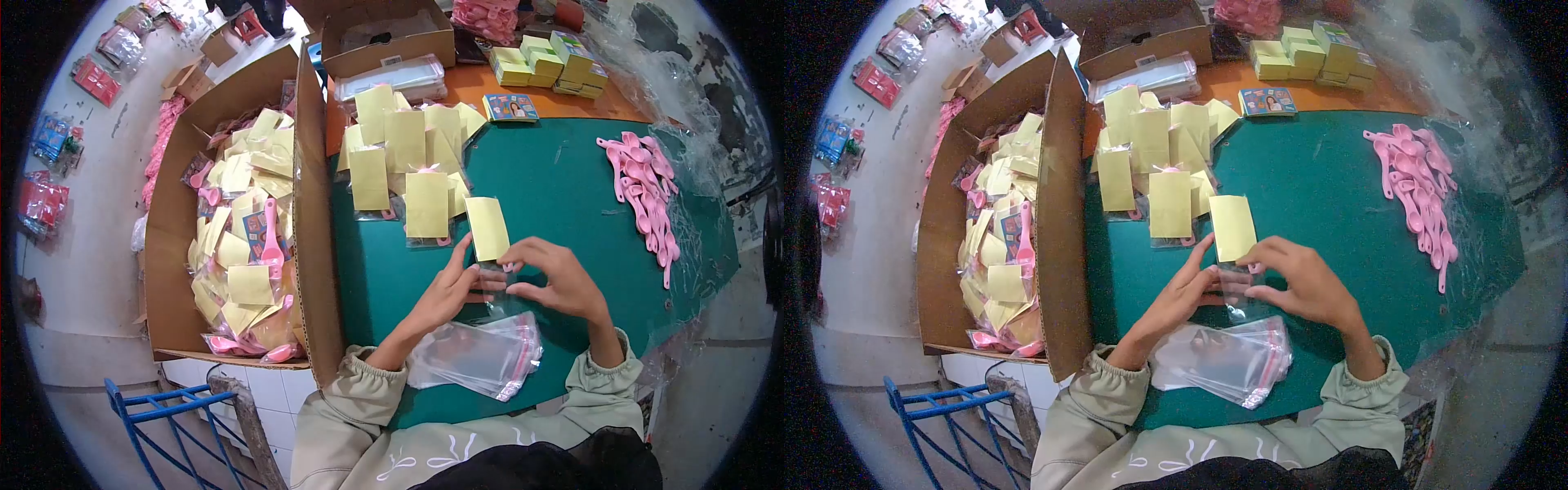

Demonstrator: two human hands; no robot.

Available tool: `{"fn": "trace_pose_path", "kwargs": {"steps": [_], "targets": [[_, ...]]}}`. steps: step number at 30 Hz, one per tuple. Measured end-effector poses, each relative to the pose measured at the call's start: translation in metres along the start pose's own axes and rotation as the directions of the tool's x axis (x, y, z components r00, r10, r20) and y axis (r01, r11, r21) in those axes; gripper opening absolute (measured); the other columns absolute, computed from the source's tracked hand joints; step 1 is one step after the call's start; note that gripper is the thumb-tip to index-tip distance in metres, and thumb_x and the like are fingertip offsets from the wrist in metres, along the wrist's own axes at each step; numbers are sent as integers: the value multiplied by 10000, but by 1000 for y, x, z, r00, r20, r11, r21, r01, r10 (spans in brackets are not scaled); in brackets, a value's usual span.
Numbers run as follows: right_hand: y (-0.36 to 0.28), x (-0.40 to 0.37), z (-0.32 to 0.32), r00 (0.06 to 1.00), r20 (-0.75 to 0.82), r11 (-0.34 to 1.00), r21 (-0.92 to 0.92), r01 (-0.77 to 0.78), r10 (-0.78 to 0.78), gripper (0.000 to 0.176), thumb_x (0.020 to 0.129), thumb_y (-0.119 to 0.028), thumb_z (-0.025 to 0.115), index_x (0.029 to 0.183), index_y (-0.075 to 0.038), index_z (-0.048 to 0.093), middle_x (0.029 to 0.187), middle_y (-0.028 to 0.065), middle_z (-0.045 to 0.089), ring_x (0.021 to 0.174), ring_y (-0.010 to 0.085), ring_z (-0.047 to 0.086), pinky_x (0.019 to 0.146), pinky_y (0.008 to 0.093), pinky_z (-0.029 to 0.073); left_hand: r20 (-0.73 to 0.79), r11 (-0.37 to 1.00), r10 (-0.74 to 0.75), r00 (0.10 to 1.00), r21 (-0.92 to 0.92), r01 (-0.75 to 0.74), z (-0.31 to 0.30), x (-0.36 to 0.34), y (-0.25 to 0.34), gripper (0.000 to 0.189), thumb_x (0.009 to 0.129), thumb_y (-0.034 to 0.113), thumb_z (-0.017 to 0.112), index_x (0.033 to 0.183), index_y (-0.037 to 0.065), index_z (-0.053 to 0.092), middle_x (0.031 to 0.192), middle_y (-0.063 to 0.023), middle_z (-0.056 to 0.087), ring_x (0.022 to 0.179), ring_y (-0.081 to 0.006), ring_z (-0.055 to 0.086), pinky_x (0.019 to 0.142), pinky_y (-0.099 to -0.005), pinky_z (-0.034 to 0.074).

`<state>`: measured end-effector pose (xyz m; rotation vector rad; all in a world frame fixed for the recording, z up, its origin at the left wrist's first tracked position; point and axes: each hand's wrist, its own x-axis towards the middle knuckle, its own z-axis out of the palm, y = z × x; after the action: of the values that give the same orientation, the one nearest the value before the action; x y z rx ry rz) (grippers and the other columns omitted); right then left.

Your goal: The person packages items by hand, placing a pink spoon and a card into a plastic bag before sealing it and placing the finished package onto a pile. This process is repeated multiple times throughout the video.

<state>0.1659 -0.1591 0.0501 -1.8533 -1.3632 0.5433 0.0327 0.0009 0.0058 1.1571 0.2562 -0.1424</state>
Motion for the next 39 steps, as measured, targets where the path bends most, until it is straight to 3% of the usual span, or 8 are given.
{"fn": "trace_pose_path", "kwargs": {"steps": [9,19,22,27,31,34,36,39], "targets": [[3,-6,23,975,221,991,-126,41,-12,254,709,-148,675,920,-68,559,906,113,506,859,303,530,738,389,425,-56,969,-69,996,234,80,4,-29,-3,616,949,64,356,1437,128,-15,1004,-200,626,918,-249,635,796,-360,516],[-3,-6,34,967,238,989,-91,116,-91,178,731,-133,641,838,-58,519,847,100,483,810,289,508,737,389,407,-96,883,-5,995,466,49,8,-37,7,590,943,90,402,1442,99,86,856,-143,652,765,-149,608,720,-310,494],[-7,-7,37,966,214,972,-152,179,-145,179,725,-130,644,814,-56,507,816,95,482,794,287,508,737,393,408,-99,914,136,986,396,-86,3,-27,-11,578,939,94,416,1437,108,121,790,-120,641,706,-129,584,660,-301,485],[-11,-8,44,946,161,924,-222,311,-280,192,690,-120,663,767,-67,496,755,70,474,704,257,487,669,354,388,-148,905,109,983,424,-37,11,-16,-9,560,926,55,423,1422,144,179,731,-94,625,669,-105,571,600,-272,470],[-7,-11,24,927,295,966,-35,255,-233,174,731,-128,646,786,-53,499,763,79,487,732,252,511,722,361,423,-115,877,151,982,475,-79,18,-17,-11,561,915,20,418,1413,157,197,718,-91,625,655,-88,561,575,-247,457],[-10,-19,-8,899,390,970,209,124,-199,156,749,-121,641,785,-43,512,762,69,498,695,221,516,664,328,433,-162,927,144,976,368,-76,22,-17,0,530,927,20,398,1402,155,207,788,-118,638,732,-122,610,607,-252,489],[-12,-31,-35,890,413,928,372,31,-195,145,757,-118,640,789,-37,525,764,65,507,682,201,520,622,308,433,-128,989,92,987,130,-75,12,-13,-11,489,949,40,366,1393,160,200,951,-168,627,880,-211,638,691,-299,542],[-2,-46,-72,962,238,963,259,72,-136,144,754,-110,648,801,-31,537,774,68,514,685,188,527,606,298,432,-55,994,22,998,107,-16,10,-18,-4,461,968,82,343,1394,162,184,1028,-196,608,929,-241,633,730,-316,548]]}}
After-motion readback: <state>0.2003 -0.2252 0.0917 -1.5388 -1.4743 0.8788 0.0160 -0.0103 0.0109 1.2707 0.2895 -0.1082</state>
